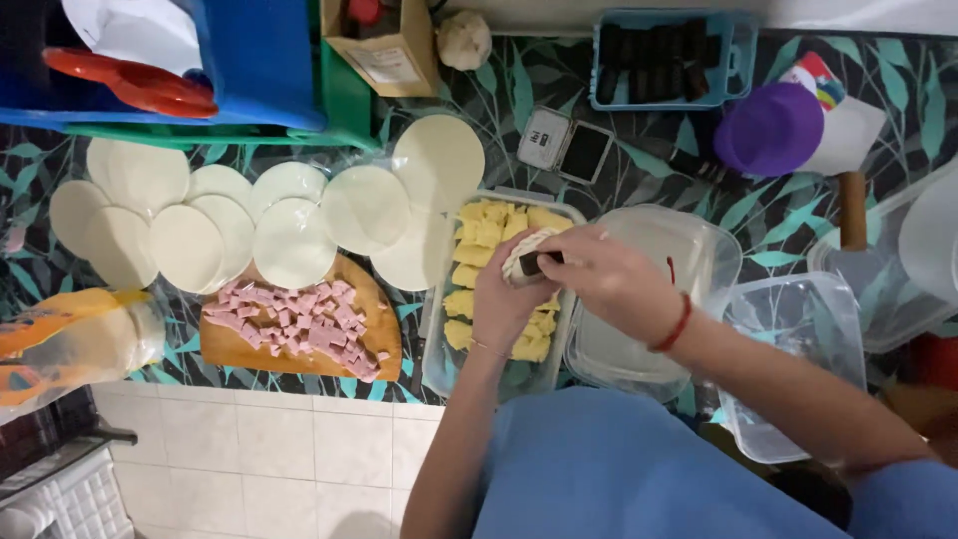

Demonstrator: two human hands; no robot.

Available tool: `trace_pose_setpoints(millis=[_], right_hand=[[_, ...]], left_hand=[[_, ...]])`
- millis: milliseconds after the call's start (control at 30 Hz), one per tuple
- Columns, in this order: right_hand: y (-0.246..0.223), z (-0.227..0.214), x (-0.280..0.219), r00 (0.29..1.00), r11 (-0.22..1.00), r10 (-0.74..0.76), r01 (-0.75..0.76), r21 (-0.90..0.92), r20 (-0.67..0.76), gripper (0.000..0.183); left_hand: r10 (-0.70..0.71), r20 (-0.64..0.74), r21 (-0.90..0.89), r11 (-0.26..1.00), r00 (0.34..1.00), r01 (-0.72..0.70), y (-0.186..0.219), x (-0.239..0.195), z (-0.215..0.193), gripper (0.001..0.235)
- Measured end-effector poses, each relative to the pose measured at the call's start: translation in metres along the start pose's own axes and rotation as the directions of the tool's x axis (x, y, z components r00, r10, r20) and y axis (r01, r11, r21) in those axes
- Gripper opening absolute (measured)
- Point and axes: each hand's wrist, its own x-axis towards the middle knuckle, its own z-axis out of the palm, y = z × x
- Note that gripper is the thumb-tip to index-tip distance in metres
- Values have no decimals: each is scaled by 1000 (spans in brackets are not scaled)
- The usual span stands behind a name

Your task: The person prepares tacos by placing scrambled eggs and diced ham onto tortillas. They fold the tortillas into a taco shape and place them into a plastic container.

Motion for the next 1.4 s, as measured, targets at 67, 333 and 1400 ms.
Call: trace_pose_setpoints(millis=[67, 333, 1400], right_hand=[[26, -2, 3, 990, 988, 139, -135, 79, -38, 14], [190, 93, -37, 789, 797, 603, -595, 98, -114, 22], [-91, -26, -62, 158, -3, 977, -660, 751, 144, 60]], left_hand=[[10, 24, -32, 999, 1000, -10, -1, -2, -3, 81], [77, 99, -57, 996, 992, -71, 13, -11, -10, 81], [619, 18, 126, 778, 785, -616, -5, 107, -161, 47]])
